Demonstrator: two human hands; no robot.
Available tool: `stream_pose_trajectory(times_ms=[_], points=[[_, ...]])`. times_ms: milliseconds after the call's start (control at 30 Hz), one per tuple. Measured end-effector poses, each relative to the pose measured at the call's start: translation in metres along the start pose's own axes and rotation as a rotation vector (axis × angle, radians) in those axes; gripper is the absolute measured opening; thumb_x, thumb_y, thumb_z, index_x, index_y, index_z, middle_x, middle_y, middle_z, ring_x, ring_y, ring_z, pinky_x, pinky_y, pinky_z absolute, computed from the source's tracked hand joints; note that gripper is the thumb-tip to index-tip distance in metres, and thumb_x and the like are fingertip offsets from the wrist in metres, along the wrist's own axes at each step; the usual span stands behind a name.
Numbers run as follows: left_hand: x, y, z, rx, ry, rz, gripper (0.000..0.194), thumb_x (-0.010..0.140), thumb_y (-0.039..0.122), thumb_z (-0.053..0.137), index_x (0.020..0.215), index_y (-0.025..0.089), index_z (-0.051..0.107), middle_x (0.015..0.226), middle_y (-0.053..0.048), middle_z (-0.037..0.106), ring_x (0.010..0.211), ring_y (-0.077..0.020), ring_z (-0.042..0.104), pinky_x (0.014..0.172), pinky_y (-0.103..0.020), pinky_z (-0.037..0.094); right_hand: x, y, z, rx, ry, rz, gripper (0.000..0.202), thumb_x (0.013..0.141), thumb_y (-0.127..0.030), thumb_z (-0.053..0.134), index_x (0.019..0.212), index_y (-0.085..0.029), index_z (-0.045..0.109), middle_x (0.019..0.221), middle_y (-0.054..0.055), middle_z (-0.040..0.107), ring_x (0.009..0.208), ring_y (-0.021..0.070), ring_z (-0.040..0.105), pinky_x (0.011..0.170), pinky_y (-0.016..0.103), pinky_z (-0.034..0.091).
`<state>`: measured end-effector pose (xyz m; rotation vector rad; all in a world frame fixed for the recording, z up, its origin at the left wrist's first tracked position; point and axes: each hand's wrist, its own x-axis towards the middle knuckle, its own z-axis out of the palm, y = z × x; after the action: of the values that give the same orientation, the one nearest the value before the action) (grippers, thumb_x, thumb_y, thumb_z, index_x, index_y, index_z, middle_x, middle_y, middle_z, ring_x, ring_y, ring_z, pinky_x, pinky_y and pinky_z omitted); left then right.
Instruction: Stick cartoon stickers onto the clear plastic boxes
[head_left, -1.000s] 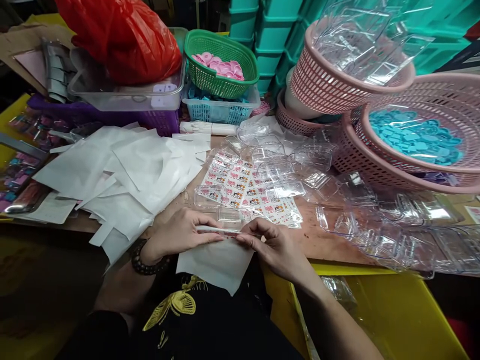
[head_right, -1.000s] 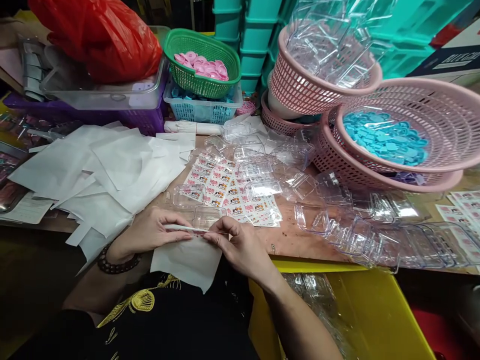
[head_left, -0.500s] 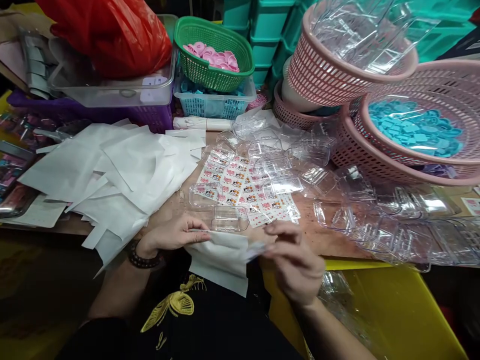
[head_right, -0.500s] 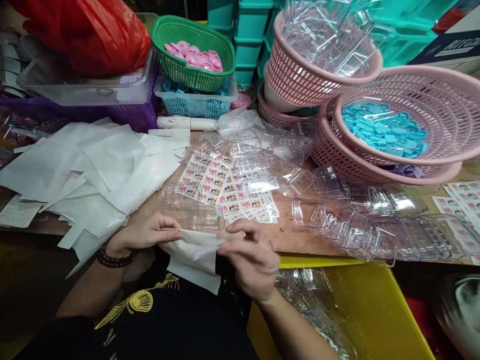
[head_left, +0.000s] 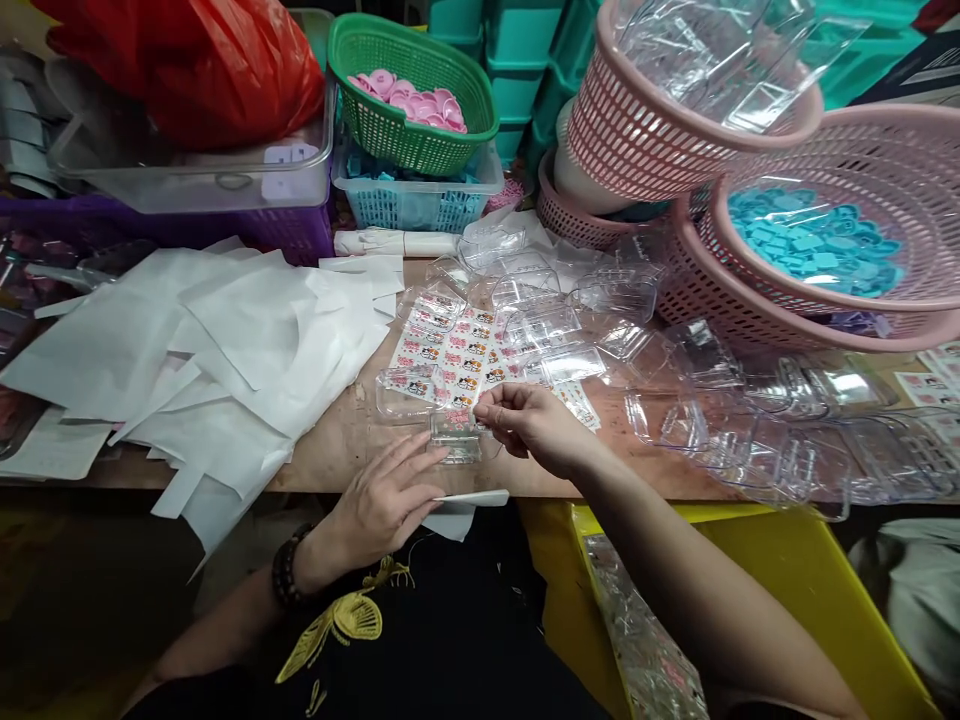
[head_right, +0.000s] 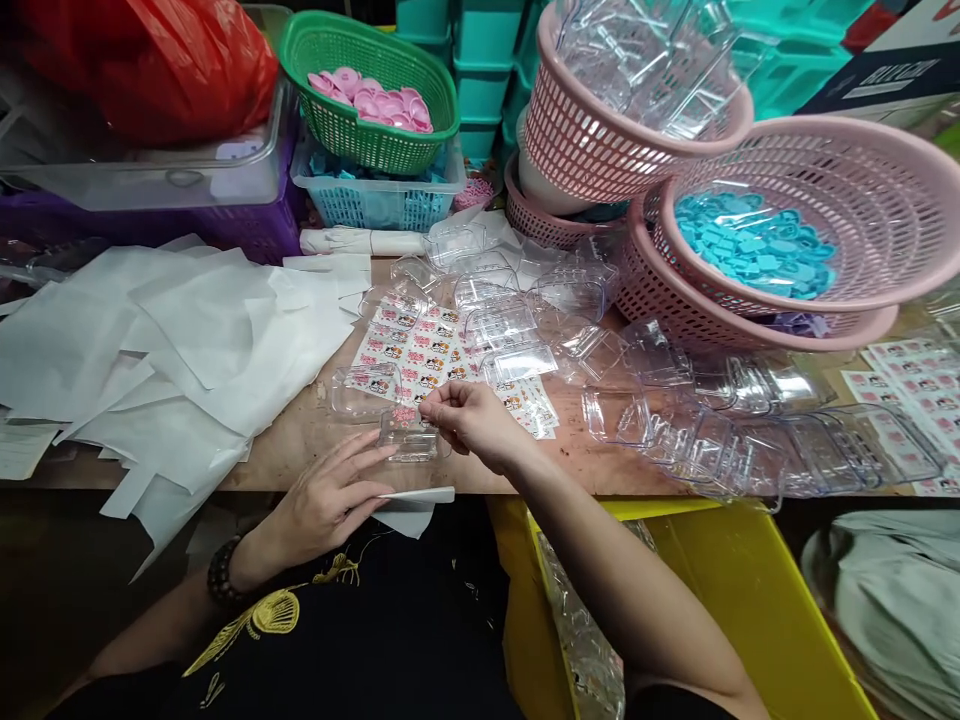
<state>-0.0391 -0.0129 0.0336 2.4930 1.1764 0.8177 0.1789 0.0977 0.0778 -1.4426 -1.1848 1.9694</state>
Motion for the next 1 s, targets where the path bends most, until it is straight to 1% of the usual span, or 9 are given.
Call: stream_pose_trajectory(times_ms=[100, 233, 300, 367, 433, 500, 633, 833, 1000], points=[[-0.004, -0.004, 0.005, 0.0, 0.003, -0.004, 0.013, 0.094, 0.015, 0.061, 0.097, 0.018, 0.073, 0.139, -0.011, 0.065, 0.139, -0.0305, 0.052, 0.109, -0.048, 0.052, 0.007, -0.002, 0.0, -0.027, 0.006, 0.119, 0.032, 0.062, -0.037, 0.085, 0.068, -0.019, 0.059, 0.045, -0.007, 0.045, 0.039, 0.0045, 0.029, 0.04, 0.022, 0.014], [-0.008, -0.007, 0.01, 0.007, 0.017, 0.016, 0.012, 0.094, 0.016, 0.061, 0.095, 0.017, 0.073, 0.139, -0.014, 0.064, 0.139, -0.0307, 0.052, 0.106, -0.043, 0.055, 0.01, -0.003, 0.003, -0.089, 0.031, 0.168, 0.029, 0.063, -0.036, 0.083, 0.068, -0.019, 0.06, 0.046, -0.007, 0.044, 0.04, 0.0048, 0.027, 0.041, 0.024, 0.014], [-0.01, -0.007, 0.012, 0.011, -0.002, 0.014, 0.012, 0.094, 0.016, 0.062, 0.096, 0.018, 0.073, 0.143, -0.014, 0.061, 0.139, -0.0309, 0.051, 0.108, -0.044, 0.053, 0.008, -0.002, 0.005, -0.109, 0.044, 0.15, 0.03, 0.062, -0.038, 0.084, 0.067, -0.019, 0.06, 0.049, -0.007, 0.046, 0.042, 0.0056, 0.029, 0.042, 0.024, 0.017], [-0.012, -0.006, 0.014, 0.011, -0.019, 0.016, 0.012, 0.093, 0.017, 0.062, 0.098, 0.018, 0.073, 0.146, -0.015, 0.059, 0.139, -0.0312, 0.051, 0.11, -0.045, 0.052, 0.006, 0.0, 0.007, -0.126, 0.067, 0.095, 0.034, 0.059, -0.041, 0.085, 0.066, -0.019, 0.06, 0.053, -0.006, 0.049, 0.046, 0.0069, 0.035, 0.045, 0.025, 0.024], [-0.014, -0.004, 0.016, 0.017, -0.007, 0.024, 0.013, 0.093, 0.017, 0.062, 0.099, 0.018, 0.074, 0.145, -0.016, 0.059, 0.138, -0.0315, 0.053, 0.109, -0.046, 0.052, 0.002, 0.003, 0.008, -0.141, 0.078, 0.036, 0.038, 0.058, -0.046, 0.086, 0.066, -0.019, 0.061, 0.056, -0.005, 0.053, 0.05, 0.0083, 0.041, 0.05, 0.026, 0.03], [-0.016, -0.003, 0.019, 0.028, 0.011, 0.033, 0.012, 0.092, 0.018, 0.063, 0.099, 0.018, 0.074, 0.142, -0.017, 0.062, 0.137, -0.032, 0.054, 0.108, -0.046, 0.053, -0.001, 0.005, 0.01, -0.148, 0.083, -0.008, 0.042, 0.057, -0.051, 0.085, 0.066, -0.018, 0.061, 0.058, -0.004, 0.055, 0.054, 0.0093, 0.044, 0.055, 0.028, 0.034], [-0.019, -0.003, 0.023, 0.043, 0.018, 0.034, 0.012, 0.092, 0.02, 0.063, 0.097, 0.018, 0.073, 0.144, -0.017, 0.059, 0.139, -0.0326, 0.05, 0.109, -0.047, 0.052, -0.007, 0.006, 0.014, -0.151, 0.108, -0.035, 0.045, 0.057, -0.056, 0.085, 0.064, -0.018, 0.062, 0.06, -0.003, 0.058, 0.057, 0.0109, 0.047, 0.059, 0.029, 0.036], [-0.02, -0.002, 0.025, 0.06, 0.023, 0.037, 0.012, 0.093, 0.023, 0.063, 0.095, 0.018, 0.073, 0.142, -0.018, 0.059, 0.14, -0.0335, 0.048, 0.109, -0.049, 0.052, -0.011, 0.011, 0.02, -0.144, 0.172, -0.06, 0.041, 0.058, -0.054, 0.085, 0.063, -0.019, 0.064, 0.061, -0.002, 0.06, 0.058, 0.0118, 0.047, 0.061, 0.03, 0.036], [-0.022, 0.0, 0.027, 0.033, -0.002, 0.018, 0.011, 0.092, 0.021, 0.064, 0.096, 0.018, 0.074, 0.151, -0.017, 0.051, 0.144, -0.0339, 0.043, 0.112, -0.051, 0.049, -0.009, 0.017, 0.02, -0.091, 0.197, -0.037, 0.041, 0.054, -0.053, 0.087, 0.062, -0.018, 0.065, 0.061, -0.002, 0.061, 0.058, 0.0115, 0.048, 0.062, 0.03, 0.037]])
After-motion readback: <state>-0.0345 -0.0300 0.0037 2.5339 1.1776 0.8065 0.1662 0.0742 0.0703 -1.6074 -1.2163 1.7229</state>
